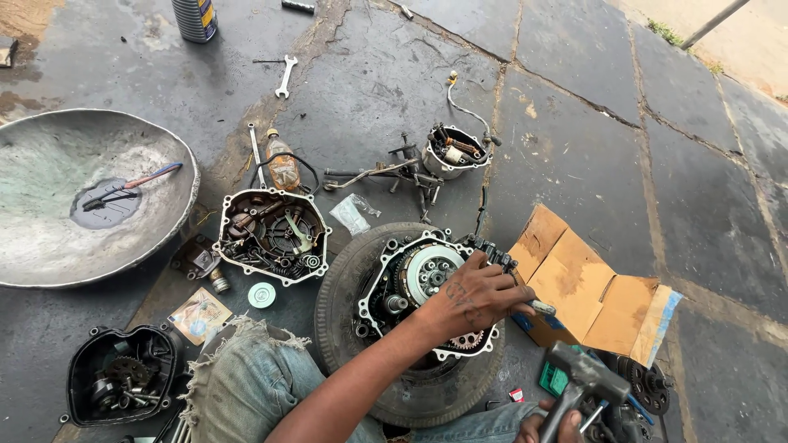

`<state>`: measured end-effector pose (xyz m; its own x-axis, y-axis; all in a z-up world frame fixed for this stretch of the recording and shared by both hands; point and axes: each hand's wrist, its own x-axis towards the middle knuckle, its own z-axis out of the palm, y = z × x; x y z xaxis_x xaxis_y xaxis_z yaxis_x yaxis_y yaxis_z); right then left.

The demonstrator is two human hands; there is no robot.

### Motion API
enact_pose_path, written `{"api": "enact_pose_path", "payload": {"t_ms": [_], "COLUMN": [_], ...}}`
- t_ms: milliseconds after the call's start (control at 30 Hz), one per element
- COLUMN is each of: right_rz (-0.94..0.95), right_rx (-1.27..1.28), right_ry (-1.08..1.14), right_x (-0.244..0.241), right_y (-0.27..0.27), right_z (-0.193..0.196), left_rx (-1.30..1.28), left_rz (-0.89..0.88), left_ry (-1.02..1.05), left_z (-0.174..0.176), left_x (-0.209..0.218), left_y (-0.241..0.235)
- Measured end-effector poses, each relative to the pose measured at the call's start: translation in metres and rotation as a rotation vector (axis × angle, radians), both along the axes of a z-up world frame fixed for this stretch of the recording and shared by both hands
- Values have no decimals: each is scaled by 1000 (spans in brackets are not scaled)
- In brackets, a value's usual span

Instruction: The person sits on the ground repairing a motorcycle engine crankcase set on a tire. They drive a pin with a hammer and punch, thread a chain around the sprocket, and work on the gears and clutch assembly with a screwdriver-like tool.

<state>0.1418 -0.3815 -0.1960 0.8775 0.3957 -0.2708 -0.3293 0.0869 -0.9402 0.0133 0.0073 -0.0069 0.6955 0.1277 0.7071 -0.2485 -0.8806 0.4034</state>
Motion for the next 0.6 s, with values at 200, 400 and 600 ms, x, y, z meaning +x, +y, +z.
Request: {"api": "enact_pose_path", "payload": {"t_ms": [200,400,600], "right_rz": [76,107,67], "right_rx": [145,99,-77], "right_ry": [-41,11,-4], "right_x": [-52,-42,-49], "right_y": [114,118,102], "right_z": [143,154,175], "left_rx": [-7,-57,-32], "left_rz": [42,16,-33], "left_ry": [-35,-57,-21], "left_z": [-8,-4,-1], "left_x": [4,1,2], "left_y": [-1,1,-3]}}
